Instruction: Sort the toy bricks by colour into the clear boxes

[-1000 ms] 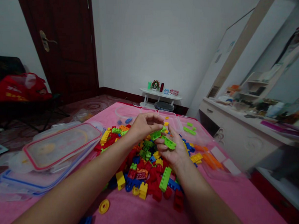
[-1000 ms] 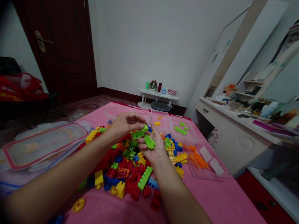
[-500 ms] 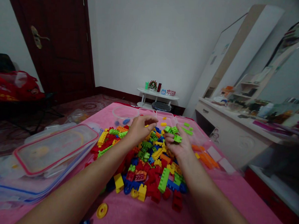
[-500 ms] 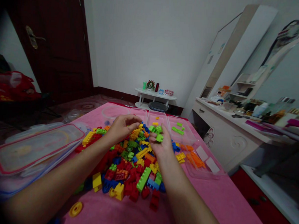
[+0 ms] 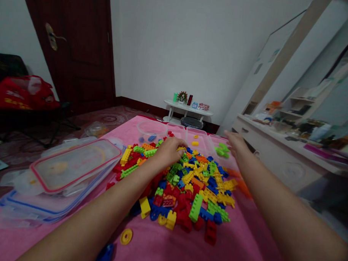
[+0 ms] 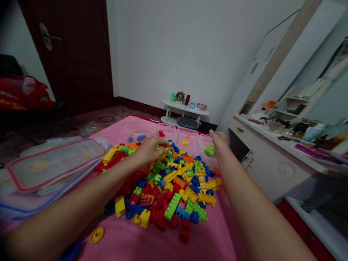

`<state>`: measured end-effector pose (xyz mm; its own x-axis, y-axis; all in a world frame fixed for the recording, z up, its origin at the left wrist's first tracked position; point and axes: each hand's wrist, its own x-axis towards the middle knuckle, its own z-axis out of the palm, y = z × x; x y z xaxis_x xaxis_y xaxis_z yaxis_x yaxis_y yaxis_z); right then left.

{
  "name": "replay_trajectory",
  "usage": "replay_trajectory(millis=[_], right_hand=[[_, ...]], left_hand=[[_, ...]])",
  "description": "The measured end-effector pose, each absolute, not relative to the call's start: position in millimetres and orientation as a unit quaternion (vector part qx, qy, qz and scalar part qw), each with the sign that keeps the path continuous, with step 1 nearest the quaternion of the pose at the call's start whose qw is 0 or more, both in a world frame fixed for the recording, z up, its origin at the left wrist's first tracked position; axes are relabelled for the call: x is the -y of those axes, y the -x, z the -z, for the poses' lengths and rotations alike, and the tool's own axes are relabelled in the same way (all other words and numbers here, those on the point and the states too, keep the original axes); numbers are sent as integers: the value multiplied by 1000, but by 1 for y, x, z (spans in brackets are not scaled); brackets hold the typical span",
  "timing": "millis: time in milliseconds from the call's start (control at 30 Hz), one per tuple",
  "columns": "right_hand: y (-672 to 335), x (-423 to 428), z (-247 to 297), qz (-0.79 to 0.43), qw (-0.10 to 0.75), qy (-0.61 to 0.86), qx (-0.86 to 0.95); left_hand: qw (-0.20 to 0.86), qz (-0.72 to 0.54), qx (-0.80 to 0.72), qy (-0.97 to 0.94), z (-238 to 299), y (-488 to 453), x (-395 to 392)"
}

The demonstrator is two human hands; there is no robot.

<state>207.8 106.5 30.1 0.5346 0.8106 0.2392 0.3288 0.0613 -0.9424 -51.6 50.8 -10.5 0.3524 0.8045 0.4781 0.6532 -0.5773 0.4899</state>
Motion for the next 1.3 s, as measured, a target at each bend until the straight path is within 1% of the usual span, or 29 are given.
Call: replay_trajectory(millis=[67,133,167,233,333,400,500,600,667,800,967,1033,1133,1200,1300], right_hand=[[-192,-96,-18,-225,571,643,458],[-179,-84,-6,-240,535,624,517],[-175,-79,0,-228,498,620,562],[-170,-70,14,-161,404,636,638],[-169,-63,32,-67,269,672,687],[-169,-61,41,-48,210,676,705],[-167,-57,44,-38,164,672,721],[-162,-51,40,-53,143,666,730],[-159,-46,36,-56,148,665,730],[-158,-38,19,-49,183,654,733],[-183,-22,-27,-17,235,656,717],[-203,-12,-46,32,230,698,678],[-234,0,-64,85,192,782,587],[-251,5,-68,72,173,815,549],[-264,8,-67,44,173,831,528]], left_hand=[[92,-313,-453,-829,17,53,-53],[91,-276,-447,-846,24,52,-54],[90,-259,-442,-854,27,52,-53],[83,-230,-437,-866,30,51,-51],[83,-203,-440,-871,27,52,-50],[97,-211,-441,-867,23,53,-50],[98,-250,-432,-861,16,54,-50],[93,-252,-413,-870,10,51,-46],[95,-234,-396,-883,9,47,-41],[92,-222,-358,-902,13,43,-37],[91,-208,-342,-912,20,42,-38],[92,-206,-331,-916,21,40,-37],[103,-206,-306,-924,22,37,-34],[112,-214,-296,-924,22,35,-33],[115,-220,-295,-923,23,34,-33]])
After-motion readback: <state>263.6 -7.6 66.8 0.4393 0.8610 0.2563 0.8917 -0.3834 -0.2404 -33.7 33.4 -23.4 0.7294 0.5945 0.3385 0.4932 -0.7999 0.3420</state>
